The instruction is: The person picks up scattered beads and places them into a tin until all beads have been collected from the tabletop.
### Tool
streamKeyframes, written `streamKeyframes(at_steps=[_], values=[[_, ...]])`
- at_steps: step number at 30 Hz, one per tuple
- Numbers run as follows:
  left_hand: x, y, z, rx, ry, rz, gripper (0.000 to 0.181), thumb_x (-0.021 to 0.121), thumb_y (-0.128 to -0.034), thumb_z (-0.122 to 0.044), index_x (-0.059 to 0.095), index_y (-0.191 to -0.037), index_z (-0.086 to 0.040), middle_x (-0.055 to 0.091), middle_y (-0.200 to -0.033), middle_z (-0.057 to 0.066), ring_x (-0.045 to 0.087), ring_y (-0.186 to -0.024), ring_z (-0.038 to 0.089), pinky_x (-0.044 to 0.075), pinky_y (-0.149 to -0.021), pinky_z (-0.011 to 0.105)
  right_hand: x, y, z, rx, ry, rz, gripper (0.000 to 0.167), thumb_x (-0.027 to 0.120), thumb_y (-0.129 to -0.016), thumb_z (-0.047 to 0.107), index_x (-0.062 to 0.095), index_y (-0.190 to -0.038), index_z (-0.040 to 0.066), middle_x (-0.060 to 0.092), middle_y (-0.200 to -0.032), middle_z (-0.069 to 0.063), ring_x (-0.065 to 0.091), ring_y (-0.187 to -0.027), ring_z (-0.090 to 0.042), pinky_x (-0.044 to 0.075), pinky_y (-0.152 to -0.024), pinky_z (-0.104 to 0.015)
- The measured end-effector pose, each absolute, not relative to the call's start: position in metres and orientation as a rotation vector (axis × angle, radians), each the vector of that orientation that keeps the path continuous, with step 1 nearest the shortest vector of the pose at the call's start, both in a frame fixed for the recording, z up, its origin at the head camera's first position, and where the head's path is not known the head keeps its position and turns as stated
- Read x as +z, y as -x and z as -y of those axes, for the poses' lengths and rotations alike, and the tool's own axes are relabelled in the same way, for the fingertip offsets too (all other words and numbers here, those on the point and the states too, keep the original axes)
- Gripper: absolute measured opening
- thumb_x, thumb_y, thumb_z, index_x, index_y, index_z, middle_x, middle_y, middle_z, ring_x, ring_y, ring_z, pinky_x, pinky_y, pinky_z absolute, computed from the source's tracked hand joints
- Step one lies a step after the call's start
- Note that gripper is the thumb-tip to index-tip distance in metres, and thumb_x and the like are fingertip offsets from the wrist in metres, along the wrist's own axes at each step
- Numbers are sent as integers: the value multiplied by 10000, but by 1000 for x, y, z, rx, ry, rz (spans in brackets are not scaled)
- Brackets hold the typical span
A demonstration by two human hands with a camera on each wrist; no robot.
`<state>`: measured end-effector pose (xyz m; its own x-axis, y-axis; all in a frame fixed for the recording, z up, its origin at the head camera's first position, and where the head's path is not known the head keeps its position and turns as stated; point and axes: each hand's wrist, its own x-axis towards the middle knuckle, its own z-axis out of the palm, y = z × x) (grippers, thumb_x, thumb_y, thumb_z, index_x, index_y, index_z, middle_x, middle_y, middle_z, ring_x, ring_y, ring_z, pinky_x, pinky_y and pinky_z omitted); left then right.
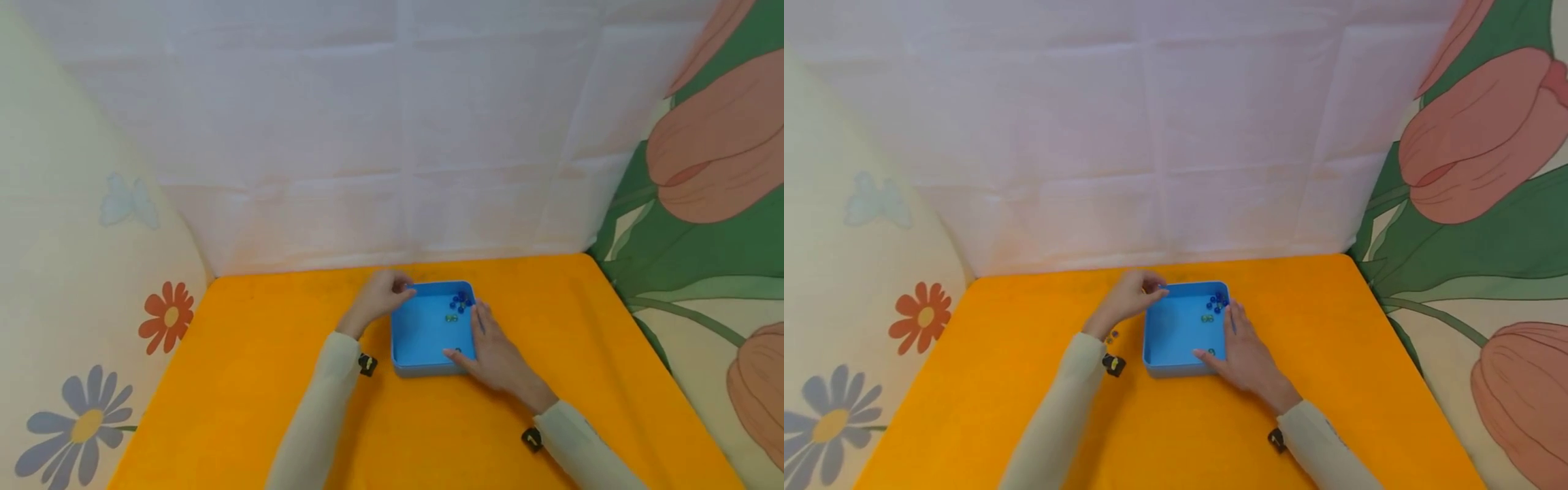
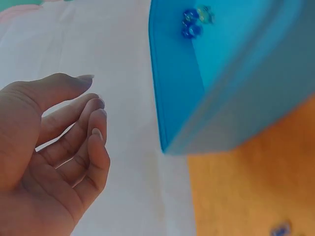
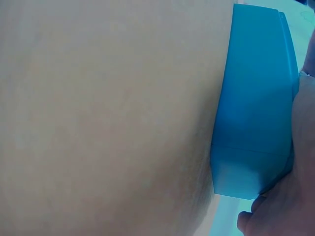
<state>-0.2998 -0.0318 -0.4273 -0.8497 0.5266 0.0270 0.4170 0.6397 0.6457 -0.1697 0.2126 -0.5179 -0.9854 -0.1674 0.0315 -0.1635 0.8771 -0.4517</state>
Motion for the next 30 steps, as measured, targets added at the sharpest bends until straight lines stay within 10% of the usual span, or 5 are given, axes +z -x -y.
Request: streamKeyframes(at_steps=[30], values=[[-486,272,162,770,-595,-2790,213,758,-964,-119,757,-1166,-51,766,-1082,101,715,-956,214,618,-830,401,-517,170,-213,-758,271,-3023,1165,522,-958,772,94,-1657,-57,0,-1770,-225,109,-1643,-422,313,-1258,-585]])
